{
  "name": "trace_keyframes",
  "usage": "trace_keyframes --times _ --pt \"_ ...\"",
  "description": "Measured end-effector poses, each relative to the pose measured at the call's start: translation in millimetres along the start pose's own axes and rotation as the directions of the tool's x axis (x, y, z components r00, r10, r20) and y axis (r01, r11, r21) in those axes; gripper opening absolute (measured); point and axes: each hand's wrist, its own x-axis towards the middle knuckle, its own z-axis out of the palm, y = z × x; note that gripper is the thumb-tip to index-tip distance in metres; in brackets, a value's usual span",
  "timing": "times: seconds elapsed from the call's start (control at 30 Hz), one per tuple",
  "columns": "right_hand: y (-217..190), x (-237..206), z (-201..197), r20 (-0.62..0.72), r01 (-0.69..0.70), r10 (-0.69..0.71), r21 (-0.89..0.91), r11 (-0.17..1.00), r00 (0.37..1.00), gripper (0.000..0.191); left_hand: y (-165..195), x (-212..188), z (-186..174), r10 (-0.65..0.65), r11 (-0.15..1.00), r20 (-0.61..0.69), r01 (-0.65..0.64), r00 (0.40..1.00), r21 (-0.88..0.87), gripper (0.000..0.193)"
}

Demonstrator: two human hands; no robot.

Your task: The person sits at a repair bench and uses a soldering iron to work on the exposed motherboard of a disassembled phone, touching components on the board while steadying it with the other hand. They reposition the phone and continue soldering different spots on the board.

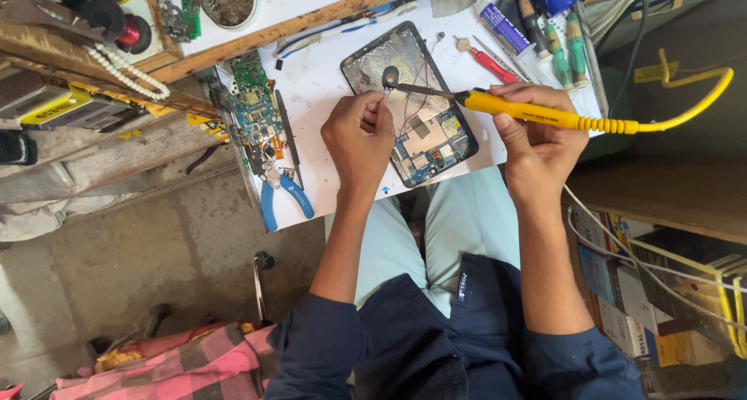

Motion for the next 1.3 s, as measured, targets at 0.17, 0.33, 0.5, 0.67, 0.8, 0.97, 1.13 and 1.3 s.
trace_keyframes --times 0.17,0.33,0.5,0.67,0.8,0.97,1.13,1.3 --pt "0.9 0.2 -0.2 0.005 0.007 -0.007 -0.005 1.000 1.000 0.026 -0.7 0.1 -0.4 0.001 1.000 0.005 -0.001 1.000 -0.005 0.010" --pt "0.9 0.3 -0.3 0.009 0.002 -0.002 0.009 1.000 1.000 0.026 -0.4 -0.6 -0.1 0.000 1.000 0.000 0.000 1.000 -0.009 0.009" --pt "0.0 -0.2 -0.7 0.002 -0.001 0.001 -0.007 1.000 1.000 0.026 0.1 -0.8 0.5 -0.003 1.000 -0.003 0.003 1.000 -0.009 0.009" --pt "0.0 1.0 -0.3 -0.001 0.001 -0.001 -0.007 1.000 1.000 0.026 0.0 -0.5 0.2 0.006 1.000 -0.001 -0.006 1.000 -0.011 0.010" --pt "-0.9 0.3 -0.3 -0.004 0.002 -0.002 -0.010 1.000 1.000 0.026 -0.9 -0.9 -0.5 0.015 1.000 0.006 -0.015 1.000 -0.001 0.011" --pt "1.7 -1.2 -2.4 -0.036 0.001 -0.001 -0.003 1.000 0.999 0.026 -5.2 -2.0 1.0 0.015 1.000 0.000 -0.015 1.000 -0.020 0.012" --pt "5.8 -0.4 -3.3 -0.109 0.049 -0.051 -0.017 0.999 0.993 0.025 -5.6 -1.0 -0.6 0.073 0.995 -0.002 -0.073 0.997 0.071 0.014" --pt "0.7 2.0 -5.5 -0.175 0.008 -0.009 -0.008 1.000 0.985 0.028 0.7 0.7 0.6 0.005 1.000 0.003 -0.005 1.000 0.007 0.014"
